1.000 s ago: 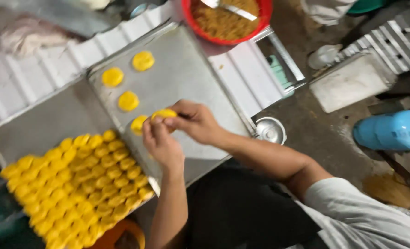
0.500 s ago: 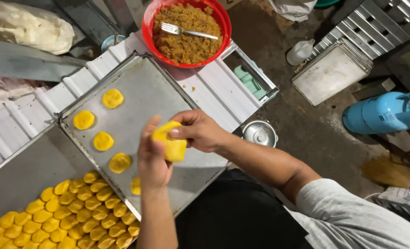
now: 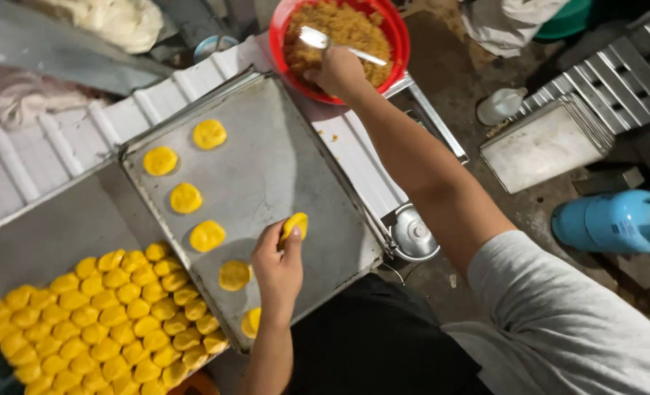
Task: Manually filling pre-portioned balls of yellow pastry dough with a filling and arranging them on a tray.
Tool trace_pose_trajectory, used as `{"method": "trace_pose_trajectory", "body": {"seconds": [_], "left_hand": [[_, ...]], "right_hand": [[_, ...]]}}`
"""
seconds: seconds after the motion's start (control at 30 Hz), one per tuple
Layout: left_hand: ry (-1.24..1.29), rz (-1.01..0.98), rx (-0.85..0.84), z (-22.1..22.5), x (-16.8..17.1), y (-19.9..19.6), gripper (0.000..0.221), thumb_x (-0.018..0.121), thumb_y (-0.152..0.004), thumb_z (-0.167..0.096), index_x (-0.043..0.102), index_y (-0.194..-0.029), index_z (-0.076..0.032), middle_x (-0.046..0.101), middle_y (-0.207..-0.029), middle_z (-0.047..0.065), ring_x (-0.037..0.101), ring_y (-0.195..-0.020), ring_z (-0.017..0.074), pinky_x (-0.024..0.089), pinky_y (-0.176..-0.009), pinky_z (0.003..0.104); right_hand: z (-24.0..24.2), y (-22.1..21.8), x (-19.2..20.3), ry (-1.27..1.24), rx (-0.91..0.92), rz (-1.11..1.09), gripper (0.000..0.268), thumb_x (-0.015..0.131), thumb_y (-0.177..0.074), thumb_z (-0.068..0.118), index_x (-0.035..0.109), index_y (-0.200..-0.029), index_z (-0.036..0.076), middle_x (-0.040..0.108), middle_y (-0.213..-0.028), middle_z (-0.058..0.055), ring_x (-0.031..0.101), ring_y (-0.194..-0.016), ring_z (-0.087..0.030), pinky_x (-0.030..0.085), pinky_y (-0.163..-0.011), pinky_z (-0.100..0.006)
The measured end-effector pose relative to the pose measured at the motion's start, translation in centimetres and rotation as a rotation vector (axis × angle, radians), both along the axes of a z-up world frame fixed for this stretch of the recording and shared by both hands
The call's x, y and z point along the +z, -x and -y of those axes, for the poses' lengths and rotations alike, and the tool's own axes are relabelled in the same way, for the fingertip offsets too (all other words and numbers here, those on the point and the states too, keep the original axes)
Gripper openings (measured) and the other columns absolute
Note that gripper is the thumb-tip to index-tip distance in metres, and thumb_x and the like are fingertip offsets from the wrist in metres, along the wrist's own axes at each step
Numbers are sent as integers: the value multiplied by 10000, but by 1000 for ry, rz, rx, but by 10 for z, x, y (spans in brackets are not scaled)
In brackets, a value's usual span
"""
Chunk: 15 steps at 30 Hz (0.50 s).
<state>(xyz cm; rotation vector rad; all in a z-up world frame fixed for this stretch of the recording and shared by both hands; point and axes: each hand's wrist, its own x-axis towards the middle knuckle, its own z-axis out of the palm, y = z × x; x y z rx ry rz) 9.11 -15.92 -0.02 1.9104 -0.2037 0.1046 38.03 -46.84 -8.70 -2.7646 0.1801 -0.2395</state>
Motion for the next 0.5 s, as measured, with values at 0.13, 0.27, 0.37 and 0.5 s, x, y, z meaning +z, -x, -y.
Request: {"method": "trace_pose_trajectory", "body": {"seconds": [0.13, 0.27, 0.37, 0.5], "left_hand": [[81, -159, 45, -5, -6, 5, 242, 667, -904, -96, 712, -1115, 13, 760, -921, 91, 667, -727, 187, 563, -685, 300], [134, -229, 111, -9, -13, 2, 248, 651, -930, -109, 709, -1139, 11, 780, -1002, 110, 704, -810, 204, 581, -747, 305], [371, -436, 215, -9, -26, -7, 268, 628, -926, -92, 712, -1142, 42, 763, -1020, 122, 667, -855, 186, 551, -814, 290], [817, -770, 241, -9, -36, -22, 260, 565, -941, -85, 613, -1168, 33, 635, -1146, 192, 595, -1064, 298, 482, -1068, 514]], "right_hand": [[-8, -10, -35, 125, -47, 6, 215, 643, -855, 151, 732, -887, -42, 715, -868, -259, 684, -748, -453, 569, -693, -513], [-3, 0, -17, -2, -47, -19, 199, 557, -854, 10, 738, -922, -38, 716, -859, -253, 679, -723, -455, 570, -701, -516], [28, -9, -39, -109, 90, 170, 74, 746, -734, 59, 752, -790, 12, 709, -697, -113, 593, -551, -325, 533, -587, -392], [30, 19, 4, -537, 39, 88, 157, 741, -734, -14, 828, -830, 76, 740, -694, -25, 663, -558, -117, 542, -518, -251]]}}
